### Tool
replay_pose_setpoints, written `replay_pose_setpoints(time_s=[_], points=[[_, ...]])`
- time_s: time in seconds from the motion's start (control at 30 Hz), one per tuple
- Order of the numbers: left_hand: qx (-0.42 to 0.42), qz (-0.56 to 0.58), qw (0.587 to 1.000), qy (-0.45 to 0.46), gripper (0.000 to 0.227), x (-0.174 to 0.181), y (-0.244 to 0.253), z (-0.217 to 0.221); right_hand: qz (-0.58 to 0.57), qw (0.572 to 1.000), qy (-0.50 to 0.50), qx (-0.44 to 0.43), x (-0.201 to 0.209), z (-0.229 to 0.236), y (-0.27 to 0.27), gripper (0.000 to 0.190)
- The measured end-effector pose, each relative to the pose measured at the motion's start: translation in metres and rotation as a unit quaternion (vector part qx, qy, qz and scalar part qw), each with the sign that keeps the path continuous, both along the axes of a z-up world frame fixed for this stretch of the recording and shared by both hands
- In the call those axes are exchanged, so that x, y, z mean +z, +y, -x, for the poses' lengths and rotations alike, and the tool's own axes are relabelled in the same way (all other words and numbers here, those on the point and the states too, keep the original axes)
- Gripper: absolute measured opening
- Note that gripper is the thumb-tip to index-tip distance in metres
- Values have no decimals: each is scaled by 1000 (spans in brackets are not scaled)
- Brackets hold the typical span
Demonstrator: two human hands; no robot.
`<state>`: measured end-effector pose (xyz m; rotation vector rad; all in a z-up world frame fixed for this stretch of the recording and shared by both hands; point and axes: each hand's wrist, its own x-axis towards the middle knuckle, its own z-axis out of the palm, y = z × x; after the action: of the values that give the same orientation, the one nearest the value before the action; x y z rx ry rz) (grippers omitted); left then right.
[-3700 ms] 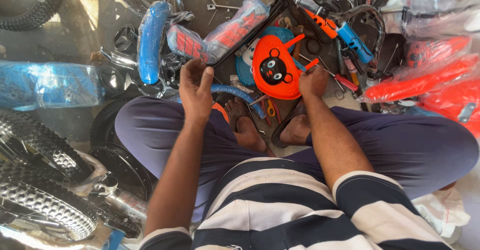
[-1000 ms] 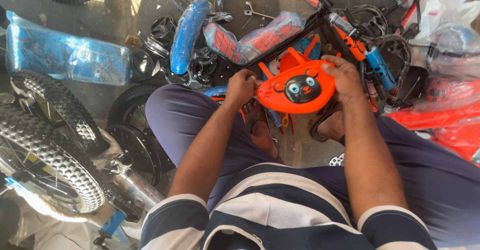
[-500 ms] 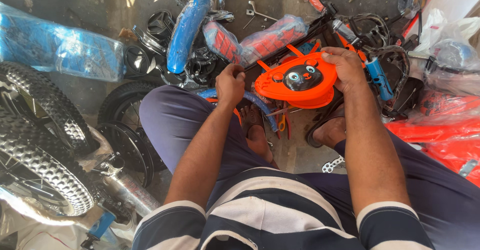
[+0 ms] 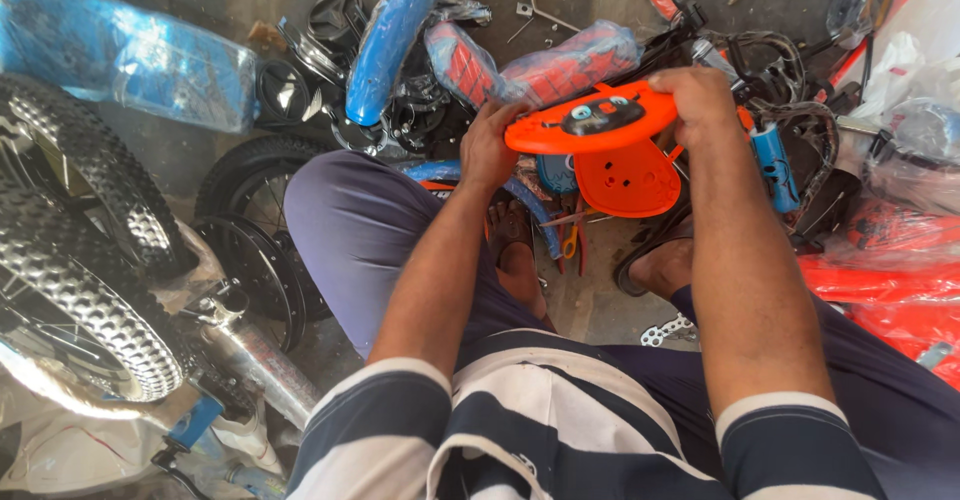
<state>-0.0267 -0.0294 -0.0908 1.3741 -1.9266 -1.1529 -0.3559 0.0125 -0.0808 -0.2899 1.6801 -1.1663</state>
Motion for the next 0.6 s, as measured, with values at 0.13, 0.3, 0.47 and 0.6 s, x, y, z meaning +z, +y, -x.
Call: replay_pose_setpoints(time_s=[0.13, 0.3, 0.47, 0.6], points=[[52, -12, 999, 6, 20, -18, -8, 7, -61, 997, -19, -54, -7, -4, -17, 10], [106, -37, 993, 38, 21, -37, -15, 10, -44, 997, -20, -66, -10, -4, -24, 8], [75, 34, 991, -105, 21, -32, -6, 9, -75, 994, -1, -79, -41, 0, -36, 8], [148, 69, 971, -177, 41, -38, -7, 8, -73, 995, 46, -59, -38, -19, -42, 10]])
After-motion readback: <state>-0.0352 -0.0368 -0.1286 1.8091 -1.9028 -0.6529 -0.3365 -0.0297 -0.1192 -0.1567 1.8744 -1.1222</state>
